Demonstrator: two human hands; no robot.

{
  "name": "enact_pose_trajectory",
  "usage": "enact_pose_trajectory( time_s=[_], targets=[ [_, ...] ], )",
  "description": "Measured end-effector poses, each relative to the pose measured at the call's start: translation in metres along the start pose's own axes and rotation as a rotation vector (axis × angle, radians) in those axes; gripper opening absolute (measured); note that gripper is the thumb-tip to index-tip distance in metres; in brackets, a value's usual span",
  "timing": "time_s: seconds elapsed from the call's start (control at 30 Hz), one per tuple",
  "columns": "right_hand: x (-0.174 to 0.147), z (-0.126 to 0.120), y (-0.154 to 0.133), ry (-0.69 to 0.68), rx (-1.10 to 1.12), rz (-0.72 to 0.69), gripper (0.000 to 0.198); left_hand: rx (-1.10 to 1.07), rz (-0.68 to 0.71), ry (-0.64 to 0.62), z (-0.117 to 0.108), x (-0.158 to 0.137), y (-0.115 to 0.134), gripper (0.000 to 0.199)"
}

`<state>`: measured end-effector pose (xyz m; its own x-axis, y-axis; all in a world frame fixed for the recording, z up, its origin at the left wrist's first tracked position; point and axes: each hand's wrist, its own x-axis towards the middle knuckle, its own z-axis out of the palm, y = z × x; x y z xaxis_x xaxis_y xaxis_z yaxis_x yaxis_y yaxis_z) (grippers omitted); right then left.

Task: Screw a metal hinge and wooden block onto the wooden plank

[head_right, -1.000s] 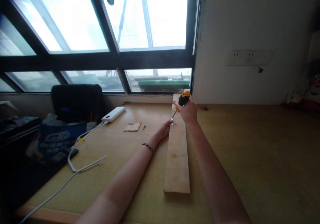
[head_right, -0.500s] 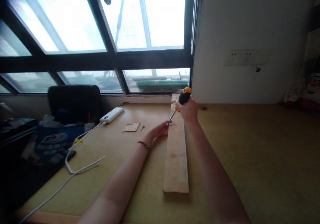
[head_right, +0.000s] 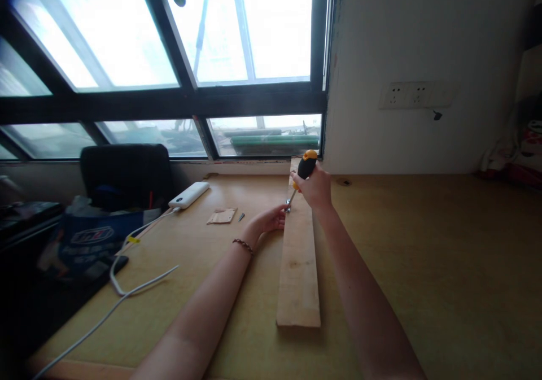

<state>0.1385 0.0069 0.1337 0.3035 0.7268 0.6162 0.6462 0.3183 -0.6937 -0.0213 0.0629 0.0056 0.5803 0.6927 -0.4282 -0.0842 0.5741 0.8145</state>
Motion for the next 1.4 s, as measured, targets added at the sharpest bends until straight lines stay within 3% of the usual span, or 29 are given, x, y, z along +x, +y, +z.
enact_pose_trajectory(
  time_s=[0.73, 0.97, 1.2, 1.4],
  targets=[
    [0.0, 0.003, 0.004, 0.006, 0.042, -0.032, 0.036, -0.047, 0.023, -0.044, 0.0, -0.002, 0.0, 0.025],
    [0.0, -0.001, 0.001, 0.028, -0.035, -0.047, 0.034, 0.016, 0.008, 0.007, 0.006, -0.004, 0.002, 0.021],
    [-0.002, 0.003, 0.002, 0.008, 0.047, -0.007, 0.036, 0.025, 0.027, 0.054, 0.01, -0.007, 0.002, 0.023],
    [-0.002, 0.005, 0.004, 0.036, 0.022, -0.048, 0.037, 0.004, 0.016, 0.024, 0.008, -0.006, 0.001, 0.022]
  ],
)
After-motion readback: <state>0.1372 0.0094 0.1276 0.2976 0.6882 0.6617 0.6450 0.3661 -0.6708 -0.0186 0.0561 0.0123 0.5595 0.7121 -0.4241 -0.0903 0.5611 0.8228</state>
